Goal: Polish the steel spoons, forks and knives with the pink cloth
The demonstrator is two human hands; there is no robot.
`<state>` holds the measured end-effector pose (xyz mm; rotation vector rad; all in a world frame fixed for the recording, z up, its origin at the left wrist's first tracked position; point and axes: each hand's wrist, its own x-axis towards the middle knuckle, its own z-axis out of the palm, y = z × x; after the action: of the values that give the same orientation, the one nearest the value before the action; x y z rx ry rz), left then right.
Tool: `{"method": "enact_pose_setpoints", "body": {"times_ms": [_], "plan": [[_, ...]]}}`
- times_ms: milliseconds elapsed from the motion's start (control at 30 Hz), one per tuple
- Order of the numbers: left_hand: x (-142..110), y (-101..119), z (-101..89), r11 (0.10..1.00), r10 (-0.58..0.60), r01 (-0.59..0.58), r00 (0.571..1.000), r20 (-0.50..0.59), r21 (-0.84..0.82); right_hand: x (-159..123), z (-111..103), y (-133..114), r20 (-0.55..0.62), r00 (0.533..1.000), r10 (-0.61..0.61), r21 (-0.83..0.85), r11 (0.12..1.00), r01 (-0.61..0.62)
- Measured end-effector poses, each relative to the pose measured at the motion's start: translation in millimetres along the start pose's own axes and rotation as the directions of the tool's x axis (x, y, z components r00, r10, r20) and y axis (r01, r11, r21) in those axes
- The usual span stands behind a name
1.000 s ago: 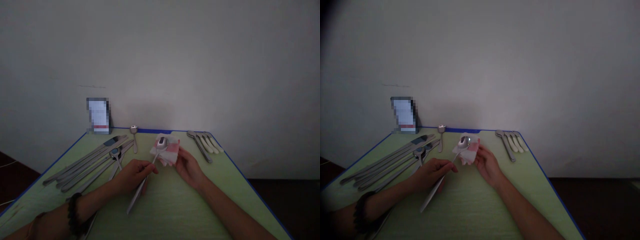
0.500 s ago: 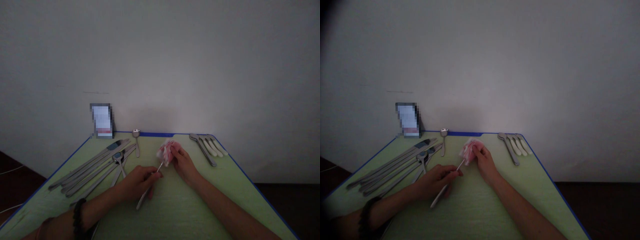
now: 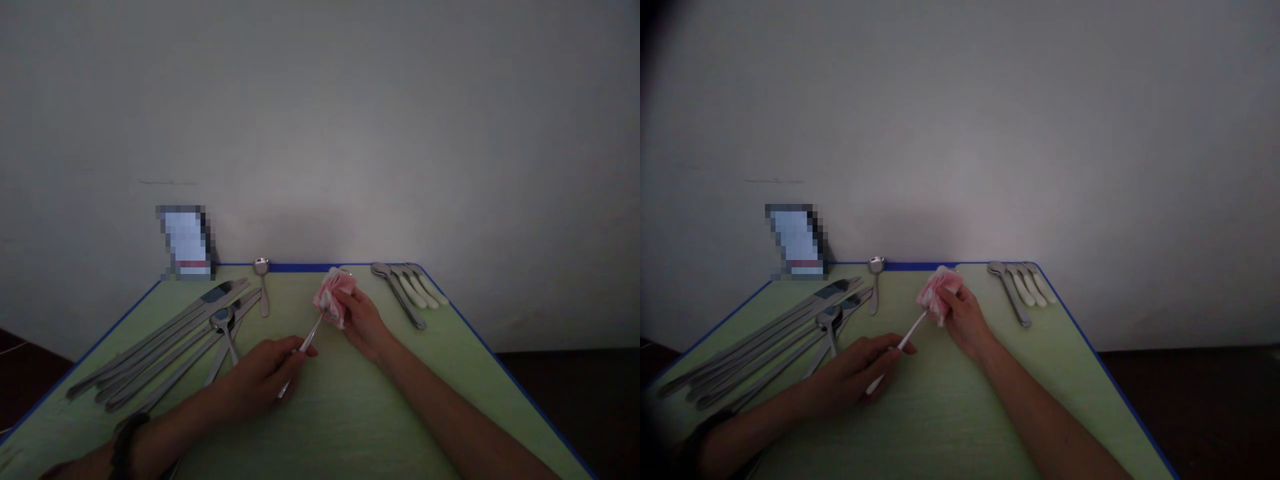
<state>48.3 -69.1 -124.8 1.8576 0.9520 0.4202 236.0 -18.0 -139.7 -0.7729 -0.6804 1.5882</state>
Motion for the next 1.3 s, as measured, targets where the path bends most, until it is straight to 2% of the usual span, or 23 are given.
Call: {"method": "enact_pose_setpoints", "body": {"times_ms": [100, 233, 400, 500, 633, 733, 900, 1033, 1300], "plan": [[0.4, -2.0, 0.3, 0.999, -0.02, 0.02, 1.0, 0.003, -0.036, 1.1, -1.2, -0.4, 0.018, 0.999, 0.029, 0.009, 1.0, -0.029], [2.4, -4.7, 1.0, 0.997, -0.046, 0.043, 0.998, -0.051, -0.067, 1.6, -2.6, -0.7, 0.052, 0.998, 0.043, 0.014, 0.999, -0.044], [3.1, -2.2, 1.2, 0.992, -0.068, 0.062, 0.996, -0.054, -0.106, 0.6, -3.3, -0.8, 0.015, 0.999, 0.029, 0.024, 0.999, -0.029], [2.2, -0.2, 0.5, 0.995, -0.048, 0.043, 0.998, -0.051, -0.085, 0.1, -2.4, 0.5, 0.007, 1.0, 0.015, 0.016, 1.0, -0.015], [2.3, 0.5, -0.9, 1.0, -0.011, 0.011, 0.998, -0.056, 0.002, -0.3, -1.0, 3.3, -0.005, 0.998, -0.064, 0.021, 0.998, 0.064], [3.8, -0.2, -1.7, 0.999, 0.016, -0.014, 0.998, -0.059, 0.046, -0.3, 0.0, 3.8, -0.054, 0.992, -0.112, 0.052, 0.992, 0.115], [4.5, -3.0, -2.1, 0.998, 0.02, -0.015, 0.996, -0.086, 0.067, -0.7, 3.0, 1.9, -0.119, 0.985, -0.127, 0.085, 0.987, 0.137], [1.7, -3.6, -1.4, 0.993, 0.038, -0.032, 0.998, -0.054, 0.111, -2.5, 3.5, 1.9, -0.081, 0.986, -0.143, 0.001, 0.99, 0.144], [2.9, -1.2, -0.9, 0.989, 0.074, -0.07, 0.997, -0.024, 0.132, -20.6, 6.2, 7.4, 0.066, 0.997, -0.039, -0.292, 0.955, 0.056]]}}
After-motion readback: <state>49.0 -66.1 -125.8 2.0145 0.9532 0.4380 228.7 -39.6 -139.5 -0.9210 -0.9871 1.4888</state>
